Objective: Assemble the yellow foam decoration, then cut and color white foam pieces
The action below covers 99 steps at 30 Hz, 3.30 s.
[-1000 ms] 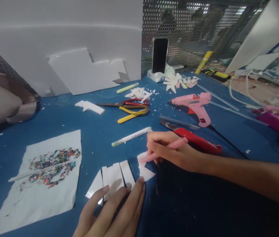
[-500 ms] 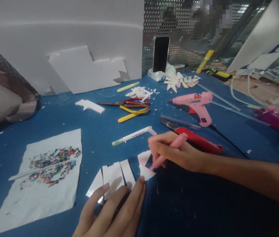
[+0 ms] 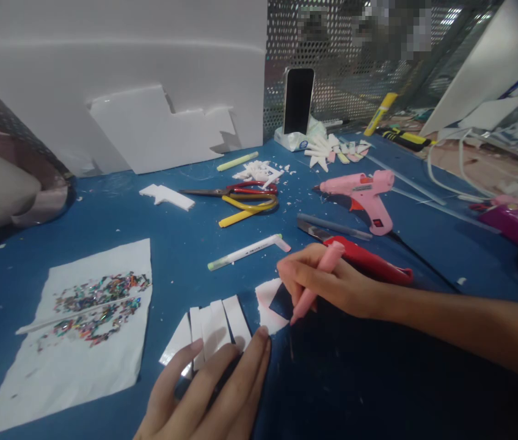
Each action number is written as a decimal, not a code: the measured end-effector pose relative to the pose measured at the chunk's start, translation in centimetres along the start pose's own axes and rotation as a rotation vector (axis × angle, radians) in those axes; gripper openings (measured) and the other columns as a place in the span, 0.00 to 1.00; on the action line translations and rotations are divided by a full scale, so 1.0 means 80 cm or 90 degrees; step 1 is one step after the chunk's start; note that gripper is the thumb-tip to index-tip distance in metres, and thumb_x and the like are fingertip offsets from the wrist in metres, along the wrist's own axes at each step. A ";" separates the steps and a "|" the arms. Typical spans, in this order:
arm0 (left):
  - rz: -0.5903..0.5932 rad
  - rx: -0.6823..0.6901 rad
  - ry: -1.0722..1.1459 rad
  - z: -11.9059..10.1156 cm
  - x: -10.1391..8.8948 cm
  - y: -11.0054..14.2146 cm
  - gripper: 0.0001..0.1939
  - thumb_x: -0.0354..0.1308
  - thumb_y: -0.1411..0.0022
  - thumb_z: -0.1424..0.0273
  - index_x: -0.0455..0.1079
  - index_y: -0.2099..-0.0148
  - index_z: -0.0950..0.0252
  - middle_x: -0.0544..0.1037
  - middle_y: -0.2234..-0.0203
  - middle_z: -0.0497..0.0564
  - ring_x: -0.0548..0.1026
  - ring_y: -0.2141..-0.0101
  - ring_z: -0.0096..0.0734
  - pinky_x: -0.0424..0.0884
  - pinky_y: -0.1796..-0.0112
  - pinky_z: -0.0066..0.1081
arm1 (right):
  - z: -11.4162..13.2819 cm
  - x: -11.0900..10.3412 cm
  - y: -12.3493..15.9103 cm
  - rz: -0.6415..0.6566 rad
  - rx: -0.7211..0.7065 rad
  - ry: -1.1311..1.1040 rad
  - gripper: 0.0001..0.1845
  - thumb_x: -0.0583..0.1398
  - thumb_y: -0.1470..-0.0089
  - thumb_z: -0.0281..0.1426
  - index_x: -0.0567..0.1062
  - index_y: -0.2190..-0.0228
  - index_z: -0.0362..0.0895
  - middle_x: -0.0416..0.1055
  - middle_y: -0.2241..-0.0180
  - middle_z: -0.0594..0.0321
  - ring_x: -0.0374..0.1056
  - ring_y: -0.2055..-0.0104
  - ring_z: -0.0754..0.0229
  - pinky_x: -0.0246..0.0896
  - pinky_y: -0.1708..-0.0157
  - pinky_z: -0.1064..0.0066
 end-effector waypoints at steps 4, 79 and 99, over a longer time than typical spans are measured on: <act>0.001 0.003 0.003 0.000 0.000 -0.001 0.15 0.53 0.35 0.76 0.75 0.49 0.64 0.79 0.52 0.41 0.70 0.57 0.32 0.43 0.35 0.38 | 0.002 -0.001 0.000 -0.009 -0.011 0.004 0.26 0.53 0.36 0.42 0.70 0.79 0.38 0.67 0.79 0.63 0.63 0.78 0.69 0.58 0.78 0.77; 0.039 -0.018 0.036 0.000 0.003 0.003 0.15 0.53 0.36 0.76 0.75 0.50 0.62 0.79 0.51 0.40 0.69 0.55 0.30 0.39 0.35 0.36 | 0.003 0.004 -0.002 0.033 -0.024 0.023 0.25 0.54 0.36 0.43 0.70 0.78 0.39 0.66 0.78 0.65 0.61 0.76 0.68 0.53 0.75 0.75; 0.033 -0.017 0.040 0.001 0.004 0.004 0.16 0.54 0.37 0.77 0.74 0.50 0.62 0.79 0.52 0.39 0.69 0.56 0.30 0.40 0.35 0.37 | 0.000 0.008 -0.003 0.051 0.014 -0.002 0.22 0.58 0.39 0.43 0.70 0.77 0.39 0.69 0.77 0.64 0.64 0.76 0.68 0.54 0.77 0.76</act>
Point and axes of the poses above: each hand's wrist, its own y-axis away from the middle knuckle, its own x-axis out of the palm, z = x × y, the point moved 7 cm from there along -y, towards the middle knuckle
